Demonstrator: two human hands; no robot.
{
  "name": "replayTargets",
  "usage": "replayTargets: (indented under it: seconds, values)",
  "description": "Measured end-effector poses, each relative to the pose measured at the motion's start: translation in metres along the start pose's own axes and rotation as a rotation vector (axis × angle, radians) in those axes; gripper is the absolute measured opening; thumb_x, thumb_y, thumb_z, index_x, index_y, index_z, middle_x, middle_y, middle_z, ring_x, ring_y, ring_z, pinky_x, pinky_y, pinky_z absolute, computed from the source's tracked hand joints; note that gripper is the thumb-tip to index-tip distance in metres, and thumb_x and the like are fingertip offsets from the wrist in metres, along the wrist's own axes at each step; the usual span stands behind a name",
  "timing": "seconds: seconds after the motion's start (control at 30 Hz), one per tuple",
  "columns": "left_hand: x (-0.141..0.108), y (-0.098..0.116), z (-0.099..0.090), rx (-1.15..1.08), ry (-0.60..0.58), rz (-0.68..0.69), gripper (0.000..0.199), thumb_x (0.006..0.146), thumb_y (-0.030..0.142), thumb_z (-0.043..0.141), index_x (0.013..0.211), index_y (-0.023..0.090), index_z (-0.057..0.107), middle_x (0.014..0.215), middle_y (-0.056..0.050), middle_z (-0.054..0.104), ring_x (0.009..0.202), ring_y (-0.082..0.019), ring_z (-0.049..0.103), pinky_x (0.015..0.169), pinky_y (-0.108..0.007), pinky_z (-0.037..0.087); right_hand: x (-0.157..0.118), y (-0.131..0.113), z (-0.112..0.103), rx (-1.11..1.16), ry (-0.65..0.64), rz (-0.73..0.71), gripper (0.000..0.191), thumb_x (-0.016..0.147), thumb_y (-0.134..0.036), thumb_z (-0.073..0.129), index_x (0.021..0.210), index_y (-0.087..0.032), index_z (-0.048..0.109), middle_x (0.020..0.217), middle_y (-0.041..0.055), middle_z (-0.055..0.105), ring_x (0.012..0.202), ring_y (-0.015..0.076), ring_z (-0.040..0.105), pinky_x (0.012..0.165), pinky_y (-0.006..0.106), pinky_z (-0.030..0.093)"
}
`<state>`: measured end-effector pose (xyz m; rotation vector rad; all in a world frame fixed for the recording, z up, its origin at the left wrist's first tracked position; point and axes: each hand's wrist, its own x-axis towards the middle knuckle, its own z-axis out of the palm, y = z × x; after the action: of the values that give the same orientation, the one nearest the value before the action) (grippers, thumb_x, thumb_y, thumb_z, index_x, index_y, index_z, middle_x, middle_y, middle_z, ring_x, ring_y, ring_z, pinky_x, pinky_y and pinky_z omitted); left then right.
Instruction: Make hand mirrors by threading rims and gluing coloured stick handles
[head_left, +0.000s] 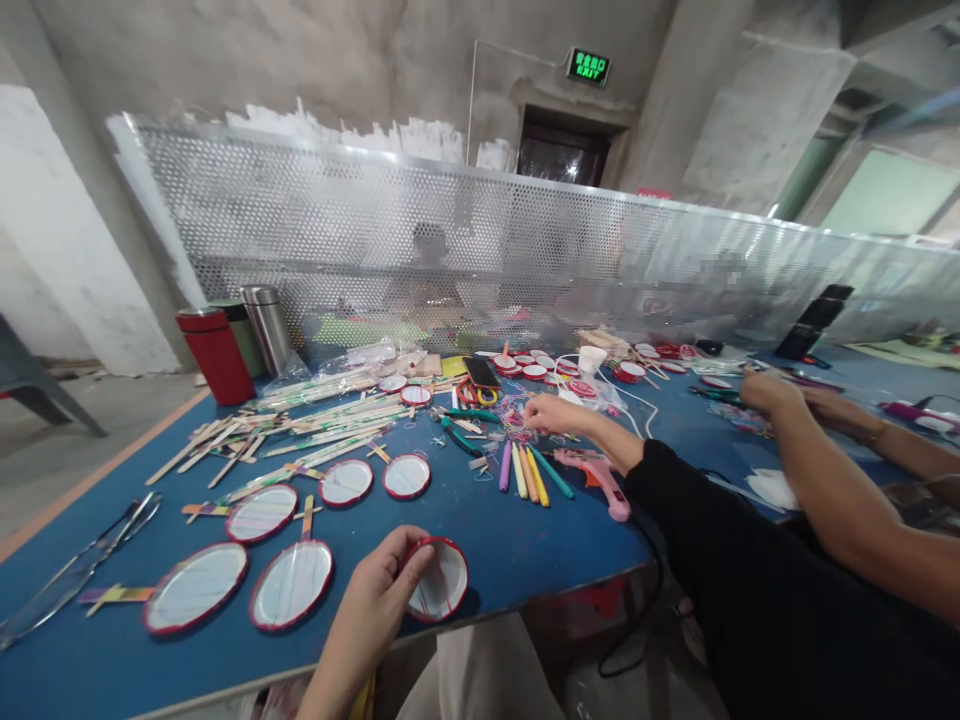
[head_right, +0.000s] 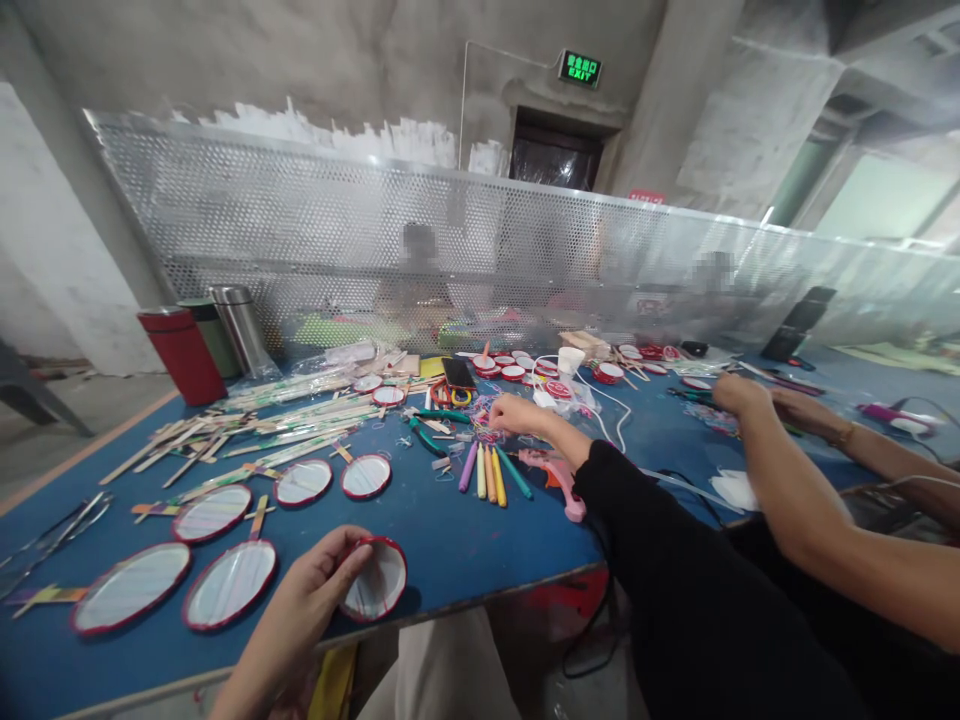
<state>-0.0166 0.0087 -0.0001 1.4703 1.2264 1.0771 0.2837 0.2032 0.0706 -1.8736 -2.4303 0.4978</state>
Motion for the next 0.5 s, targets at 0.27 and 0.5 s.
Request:
replayTargets:
  seconds: [0.27,0.5]
  values:
    - [0.001,-0.001,0.000,0.023,-0.015,0.002,0.032,0.084,0.049,0.056,0.081,0.019,0.064,0.071,0.000,0.061,0.067,-0.017,0.053,0.063,-0.023,0.042,-0.006,-0.005,-0.005,0.314,0.015,-0.001,0.022,0.092,-0.033,0.058,0.097,-0.013,0.062,0.088,0.0014,0.064,0.069,0.0119,0.061,0.061,0.027,0.052]
    - [0.000,0.000,-0.001,-0.053,-0.011,-0.013,0.031,0.081,0.049,0.059,0.079,0.018,0.064,0.070,0.000,0.060,0.066,-0.016,0.052,0.061,-0.023,0.041,-0.035,-0.049,0.008,0.712,-0.045,-0.058,0.014,0.079,-0.028,0.060,0.073,-0.016,0.054,0.051,-0.0041,0.054,0.042,0.0059,0.047,0.038,0.017,0.020]
